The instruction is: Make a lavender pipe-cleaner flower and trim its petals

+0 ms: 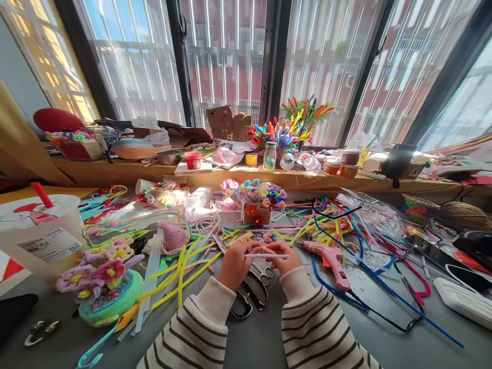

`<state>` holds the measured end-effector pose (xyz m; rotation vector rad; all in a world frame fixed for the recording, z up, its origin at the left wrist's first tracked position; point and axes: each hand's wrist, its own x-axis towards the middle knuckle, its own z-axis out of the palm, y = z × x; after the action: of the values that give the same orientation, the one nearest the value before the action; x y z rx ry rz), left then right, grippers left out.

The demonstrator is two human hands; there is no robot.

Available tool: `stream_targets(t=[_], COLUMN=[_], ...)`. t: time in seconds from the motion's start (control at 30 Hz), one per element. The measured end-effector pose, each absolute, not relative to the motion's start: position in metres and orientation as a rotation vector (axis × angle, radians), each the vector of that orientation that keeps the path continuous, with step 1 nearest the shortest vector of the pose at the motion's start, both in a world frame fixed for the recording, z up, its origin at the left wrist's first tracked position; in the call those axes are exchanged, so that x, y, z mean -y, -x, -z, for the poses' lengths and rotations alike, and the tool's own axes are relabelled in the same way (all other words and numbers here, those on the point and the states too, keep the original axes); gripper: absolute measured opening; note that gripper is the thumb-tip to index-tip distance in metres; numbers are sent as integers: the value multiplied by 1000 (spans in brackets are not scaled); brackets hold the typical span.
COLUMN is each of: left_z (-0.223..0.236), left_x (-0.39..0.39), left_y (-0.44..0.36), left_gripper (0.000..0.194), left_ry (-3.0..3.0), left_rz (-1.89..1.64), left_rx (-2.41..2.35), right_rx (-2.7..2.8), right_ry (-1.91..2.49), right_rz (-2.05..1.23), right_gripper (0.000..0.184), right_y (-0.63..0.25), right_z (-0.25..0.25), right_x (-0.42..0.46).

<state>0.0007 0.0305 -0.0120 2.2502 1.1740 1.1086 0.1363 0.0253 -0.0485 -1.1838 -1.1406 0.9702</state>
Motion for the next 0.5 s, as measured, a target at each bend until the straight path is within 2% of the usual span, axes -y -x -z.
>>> stream_targets(t=[0.2, 0.5], left_z=[6, 11], left_x=[-29, -31], left_y=[-2, -5], left_gripper=[17, 16], left_ry=[-2161, -2022], left_rz=[-1052, -1020], left_rx=[-1221, -1105], right_rx=[1237, 1163], right_ry=[1299, 1170], right_rz=[-762, -844], right_gripper=[26, 35], right_y=[-136, -131], right_z=[54, 52], right_x=[-23, -22])
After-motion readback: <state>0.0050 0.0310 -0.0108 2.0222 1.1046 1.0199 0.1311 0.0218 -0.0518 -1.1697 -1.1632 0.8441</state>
